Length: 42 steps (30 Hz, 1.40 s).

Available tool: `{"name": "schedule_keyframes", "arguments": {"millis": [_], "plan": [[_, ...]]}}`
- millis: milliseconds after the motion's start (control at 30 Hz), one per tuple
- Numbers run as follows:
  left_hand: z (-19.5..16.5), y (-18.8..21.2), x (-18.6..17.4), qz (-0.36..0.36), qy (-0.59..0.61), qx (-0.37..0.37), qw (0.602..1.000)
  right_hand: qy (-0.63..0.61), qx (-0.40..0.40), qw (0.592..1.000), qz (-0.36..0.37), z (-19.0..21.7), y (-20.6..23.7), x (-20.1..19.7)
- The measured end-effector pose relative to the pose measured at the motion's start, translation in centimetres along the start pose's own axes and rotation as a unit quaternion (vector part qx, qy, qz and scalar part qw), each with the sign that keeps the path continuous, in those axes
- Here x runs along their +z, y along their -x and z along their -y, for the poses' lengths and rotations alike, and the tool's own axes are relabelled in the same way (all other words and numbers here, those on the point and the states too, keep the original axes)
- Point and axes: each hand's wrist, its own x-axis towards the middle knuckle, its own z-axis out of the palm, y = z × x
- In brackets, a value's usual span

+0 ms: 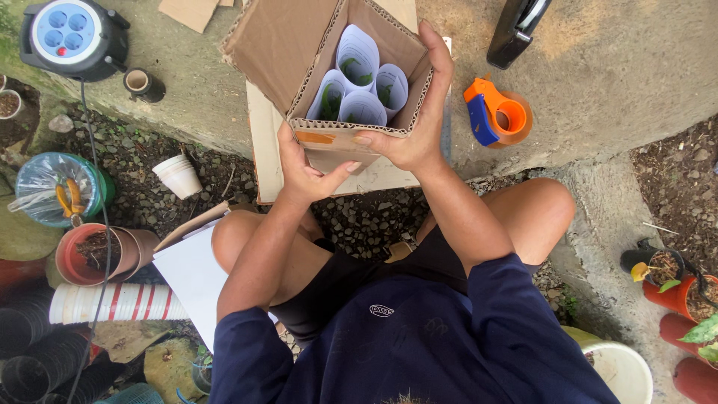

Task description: The person assembles a cardboard box by folding flaps and securing them with orange tape. They place rolled paper tubes inside the box, then use a metal ruler to score and cut the cardboard to fit the contents. The person repeatedly opens and closes the box to check the fit.

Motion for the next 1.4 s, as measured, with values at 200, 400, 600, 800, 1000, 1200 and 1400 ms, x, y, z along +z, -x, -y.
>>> {"name": "schedule_keyframes", "arguments": {"millis": [200,400,600,800,1000,1200,1400], "plan": [[-0.5,-0.6,0.1,-0.024,-0.191,0.078,0.978,-0.002,-0.003,1.0,-0.009,0.2,0.1,-0.1],[-1.2,0.2,-0.2,-0.021,-0.069,0.029,0.997,0.007,0.007,1.0,-0.018,0.3,0.0,-0.4],[-0.6,1.3,-1.7,-0.097,0.021,-0.039,0.994,0.034,-0.003,0.999,-0.015,0.1,0.7,-0.4],[-0.7,1.5,-2.6,-0.099,-0.096,-0.039,0.99,0.047,-0.023,0.999,-0.009,-0.3,0.5,-0.1],[-0.2,1.6,-2.7,-0.094,-0.081,-0.043,0.991,0.083,-0.029,0.996,-0.018,-0.2,0.5,-0.3],[0.4,2.1,-2.2,-0.101,-0.01,-0.061,0.993,0.015,-0.031,0.999,-0.014,0.0,0.5,0.0],[-1.2,1.6,-0.1,-0.042,-0.083,0.02,0.995,-0.021,-0.044,0.997,-0.054,0.4,0.6,0.7]]}}
